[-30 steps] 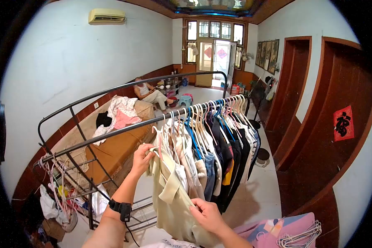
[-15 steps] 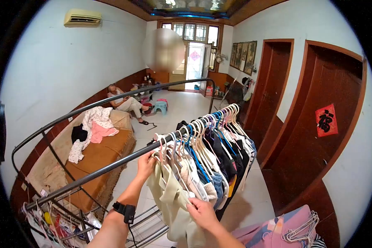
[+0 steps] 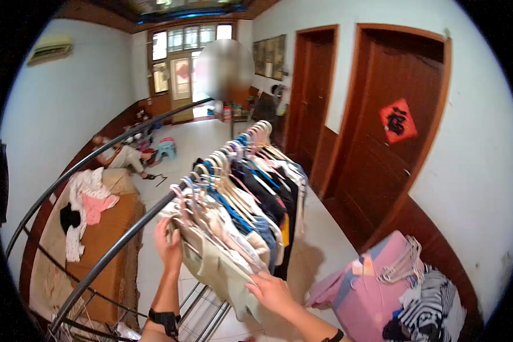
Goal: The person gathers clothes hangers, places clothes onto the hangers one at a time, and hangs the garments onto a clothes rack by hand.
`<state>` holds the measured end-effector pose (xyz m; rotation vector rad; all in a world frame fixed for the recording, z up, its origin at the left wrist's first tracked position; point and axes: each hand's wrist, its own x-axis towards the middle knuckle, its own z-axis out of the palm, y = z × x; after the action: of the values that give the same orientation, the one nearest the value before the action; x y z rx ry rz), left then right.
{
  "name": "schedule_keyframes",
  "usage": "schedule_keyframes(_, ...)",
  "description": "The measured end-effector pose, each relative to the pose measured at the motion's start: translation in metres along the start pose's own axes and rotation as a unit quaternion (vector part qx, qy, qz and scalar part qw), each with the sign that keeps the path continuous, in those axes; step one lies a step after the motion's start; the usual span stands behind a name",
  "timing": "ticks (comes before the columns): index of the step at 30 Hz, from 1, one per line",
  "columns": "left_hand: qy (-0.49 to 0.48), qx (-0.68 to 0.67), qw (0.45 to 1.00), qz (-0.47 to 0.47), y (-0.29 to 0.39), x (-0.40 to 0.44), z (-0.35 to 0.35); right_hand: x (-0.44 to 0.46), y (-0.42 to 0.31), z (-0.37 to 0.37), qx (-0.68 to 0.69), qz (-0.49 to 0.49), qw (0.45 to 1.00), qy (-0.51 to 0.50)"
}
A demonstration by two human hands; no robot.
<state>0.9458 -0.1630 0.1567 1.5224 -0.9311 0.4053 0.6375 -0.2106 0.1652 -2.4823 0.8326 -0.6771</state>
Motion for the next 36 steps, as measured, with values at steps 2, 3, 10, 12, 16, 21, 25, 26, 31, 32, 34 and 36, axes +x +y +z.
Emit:
schedule_keyframes(2, 0.017, 0.013, 0.999, 0.032, 0.037, -0.015, -0.009, -0.020, 0.015, -0.002, 0.029, -0.007, 0.999, -0.030)
schedule_keyframes(3, 0.026, 0.014, 0.999, 0.039, 0.053, -0.028, -0.011, -0.032, 0.012, -0.012, 0.013, 0.017, 0.998, -0.053)
schedule_keyframes(10, -0.188, -0.172, 0.953, 0.165, 0.156, -0.146, 0.007, -0.158, 0.058, -0.051, 0.046, 0.153, 0.986, -0.042)
schedule_keyframes(12, -0.258, -0.219, 0.929, 0.148, 0.184, -0.185, 0.019, -0.209, 0.073, -0.065, 0.087, 0.168, 0.982, -0.002)
schedule_keyframes(16, -0.384, -0.279, 0.870, 0.133, 0.249, -0.258, 0.042, -0.319, 0.099, -0.084, 0.060, 0.226, 0.970, 0.058)
schedule_keyframes(21, -0.484, -0.328, 0.790, 0.185, 0.334, -0.330, 0.064, -0.435, 0.105, -0.111, 0.102, 0.325, 0.927, 0.158)
schedule_keyframes(25, -0.561, -0.340, 0.731, 0.187, 0.387, -0.385, 0.072, -0.504, 0.106, -0.127, 0.120, 0.352, 0.906, 0.203)
schedule_keyframes(26, -0.578, -0.345, 0.715, 0.188, 0.400, -0.395, 0.072, -0.517, 0.102, -0.134, 0.125, 0.375, 0.894, 0.214)
schedule_keyframes(31, -0.622, -0.377, 0.650, 0.220, 0.451, -0.431, 0.086, -0.573, 0.101, -0.152, 0.133, 0.414, 0.860, 0.268)
schedule_keyframes(32, -0.631, -0.379, 0.635, 0.234, 0.458, -0.437, 0.092, -0.582, 0.104, -0.152, 0.147, 0.423, 0.850, 0.278)
schedule_keyframes(34, -0.640, -0.380, 0.618, 0.252, 0.472, -0.450, 0.108, -0.596, 0.110, -0.152, 0.161, 0.431, 0.838, 0.294)
schedule_keyframes(36, -0.637, -0.394, 0.604, 0.273, 0.487, -0.468, 0.129, -0.607, 0.115, -0.155, 0.196, 0.437, 0.811, 0.335)
